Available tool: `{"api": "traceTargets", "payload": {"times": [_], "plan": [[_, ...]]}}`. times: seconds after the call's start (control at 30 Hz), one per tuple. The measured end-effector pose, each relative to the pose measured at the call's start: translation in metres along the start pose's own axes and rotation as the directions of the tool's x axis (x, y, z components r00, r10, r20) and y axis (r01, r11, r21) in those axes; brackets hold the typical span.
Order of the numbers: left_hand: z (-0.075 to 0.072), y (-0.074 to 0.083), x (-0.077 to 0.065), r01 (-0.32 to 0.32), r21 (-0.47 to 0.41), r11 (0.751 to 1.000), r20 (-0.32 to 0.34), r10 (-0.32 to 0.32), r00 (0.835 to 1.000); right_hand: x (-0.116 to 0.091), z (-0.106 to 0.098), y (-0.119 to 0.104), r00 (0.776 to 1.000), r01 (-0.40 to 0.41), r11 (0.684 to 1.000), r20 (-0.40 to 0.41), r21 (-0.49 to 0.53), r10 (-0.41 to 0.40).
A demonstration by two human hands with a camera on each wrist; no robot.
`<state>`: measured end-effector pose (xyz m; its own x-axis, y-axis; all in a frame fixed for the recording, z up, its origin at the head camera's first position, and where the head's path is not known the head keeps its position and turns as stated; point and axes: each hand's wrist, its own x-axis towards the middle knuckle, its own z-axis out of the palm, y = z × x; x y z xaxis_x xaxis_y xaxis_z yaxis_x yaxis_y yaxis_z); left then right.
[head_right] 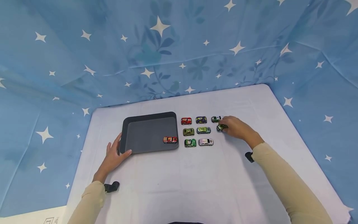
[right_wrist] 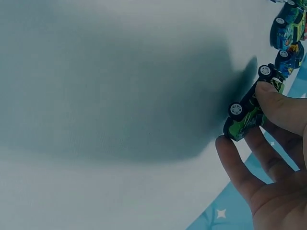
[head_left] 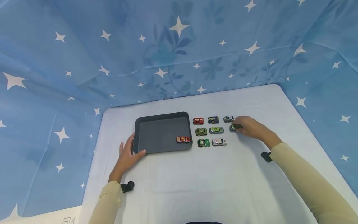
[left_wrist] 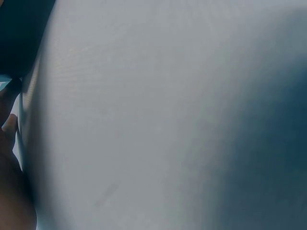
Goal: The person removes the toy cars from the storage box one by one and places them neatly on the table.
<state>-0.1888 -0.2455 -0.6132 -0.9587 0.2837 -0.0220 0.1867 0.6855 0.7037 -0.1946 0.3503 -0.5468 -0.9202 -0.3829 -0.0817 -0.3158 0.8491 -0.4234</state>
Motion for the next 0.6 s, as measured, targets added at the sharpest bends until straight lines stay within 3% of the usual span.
{"api": "traceTargets", "payload": {"times": [0.37,0.6], "plan": [[0.002,0.000,0.000,0.024,-0.003,1.000,0.009,-0.024,1.000,0.003,0.009,-0.001,1.000,-0.017,1.000,0.017,-0.018,0.017],[0.000,0.002,0.000,0.030,-0.002,1.000,0.000,-0.030,1.000,0.004,0.011,0.000,1.000,0.017,0.999,-0.008,-0.034,-0.018]]}}
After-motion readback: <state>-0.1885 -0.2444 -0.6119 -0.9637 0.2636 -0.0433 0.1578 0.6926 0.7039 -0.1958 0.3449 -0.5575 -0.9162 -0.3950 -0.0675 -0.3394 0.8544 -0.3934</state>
